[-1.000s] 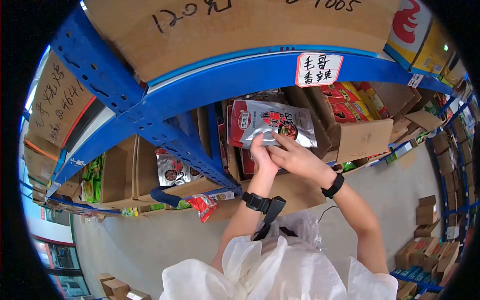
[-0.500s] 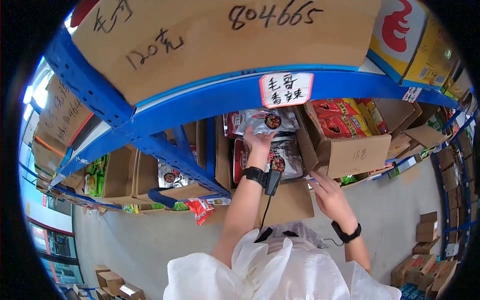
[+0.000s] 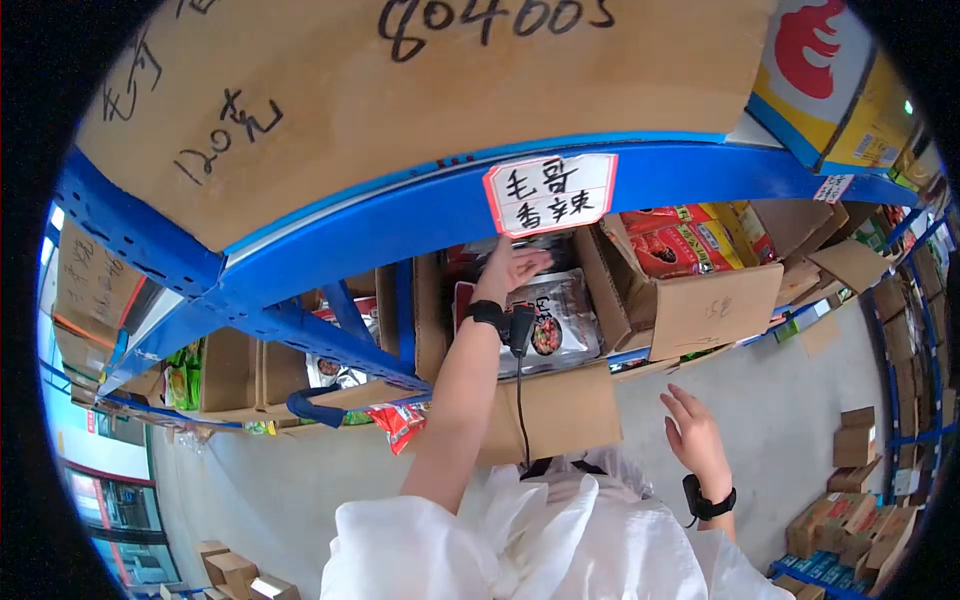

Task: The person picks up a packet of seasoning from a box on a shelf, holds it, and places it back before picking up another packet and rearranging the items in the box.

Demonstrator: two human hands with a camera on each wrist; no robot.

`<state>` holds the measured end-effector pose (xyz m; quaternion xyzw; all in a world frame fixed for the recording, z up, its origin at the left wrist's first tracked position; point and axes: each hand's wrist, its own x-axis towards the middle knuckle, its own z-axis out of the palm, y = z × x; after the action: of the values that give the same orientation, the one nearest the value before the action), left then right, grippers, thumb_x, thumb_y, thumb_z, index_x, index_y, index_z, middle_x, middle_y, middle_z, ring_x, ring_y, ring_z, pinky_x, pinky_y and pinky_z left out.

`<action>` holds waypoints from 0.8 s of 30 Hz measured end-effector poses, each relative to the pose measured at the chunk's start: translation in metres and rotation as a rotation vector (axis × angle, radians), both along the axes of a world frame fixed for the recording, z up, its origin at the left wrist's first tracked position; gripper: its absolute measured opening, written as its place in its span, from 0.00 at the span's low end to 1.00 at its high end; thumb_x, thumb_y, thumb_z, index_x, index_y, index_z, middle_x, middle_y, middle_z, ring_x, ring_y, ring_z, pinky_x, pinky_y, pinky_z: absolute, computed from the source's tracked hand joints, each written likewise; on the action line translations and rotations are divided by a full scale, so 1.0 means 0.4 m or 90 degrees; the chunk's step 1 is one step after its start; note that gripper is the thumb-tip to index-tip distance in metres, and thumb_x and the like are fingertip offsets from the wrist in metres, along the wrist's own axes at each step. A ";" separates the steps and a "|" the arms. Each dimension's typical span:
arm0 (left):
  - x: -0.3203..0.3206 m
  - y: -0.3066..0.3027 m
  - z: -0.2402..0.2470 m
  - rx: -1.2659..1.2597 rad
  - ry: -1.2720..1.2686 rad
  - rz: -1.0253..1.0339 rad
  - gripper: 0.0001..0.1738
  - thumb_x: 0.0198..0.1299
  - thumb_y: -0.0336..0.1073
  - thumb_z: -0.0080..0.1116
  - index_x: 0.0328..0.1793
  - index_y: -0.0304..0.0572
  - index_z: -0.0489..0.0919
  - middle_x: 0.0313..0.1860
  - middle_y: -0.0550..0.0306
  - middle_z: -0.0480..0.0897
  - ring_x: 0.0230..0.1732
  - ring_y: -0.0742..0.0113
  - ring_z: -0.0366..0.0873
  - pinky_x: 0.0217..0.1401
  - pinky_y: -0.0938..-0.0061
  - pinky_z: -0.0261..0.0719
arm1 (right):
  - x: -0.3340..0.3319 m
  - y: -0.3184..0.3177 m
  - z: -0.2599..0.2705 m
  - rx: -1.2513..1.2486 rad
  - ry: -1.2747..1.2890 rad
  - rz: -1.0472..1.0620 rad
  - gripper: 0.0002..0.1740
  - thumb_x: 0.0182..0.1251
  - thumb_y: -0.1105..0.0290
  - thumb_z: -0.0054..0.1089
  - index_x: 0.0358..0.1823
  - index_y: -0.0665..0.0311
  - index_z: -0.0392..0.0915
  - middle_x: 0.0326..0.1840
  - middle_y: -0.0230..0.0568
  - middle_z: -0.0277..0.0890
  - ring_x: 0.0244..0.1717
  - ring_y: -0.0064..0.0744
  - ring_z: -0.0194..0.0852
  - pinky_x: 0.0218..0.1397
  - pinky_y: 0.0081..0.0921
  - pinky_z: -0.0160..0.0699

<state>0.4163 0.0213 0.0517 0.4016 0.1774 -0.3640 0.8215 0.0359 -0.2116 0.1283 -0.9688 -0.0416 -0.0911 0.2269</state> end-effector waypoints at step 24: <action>-0.275 -0.053 0.258 0.877 -0.842 -0.454 0.34 0.55 0.55 0.54 0.61 0.38 0.71 0.56 0.41 0.75 0.57 0.46 0.73 0.60 0.55 0.69 | 0.040 0.041 0.024 0.103 0.028 0.128 0.20 0.54 0.76 0.58 0.51 0.66 0.74 0.50 0.51 0.75 0.50 0.50 0.73 0.53 0.38 0.74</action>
<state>0.3063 -0.0001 0.1549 0.9372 -0.2713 -0.1113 0.1889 0.0521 -0.1950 0.1379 -0.9400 -0.1259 -0.0495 0.3132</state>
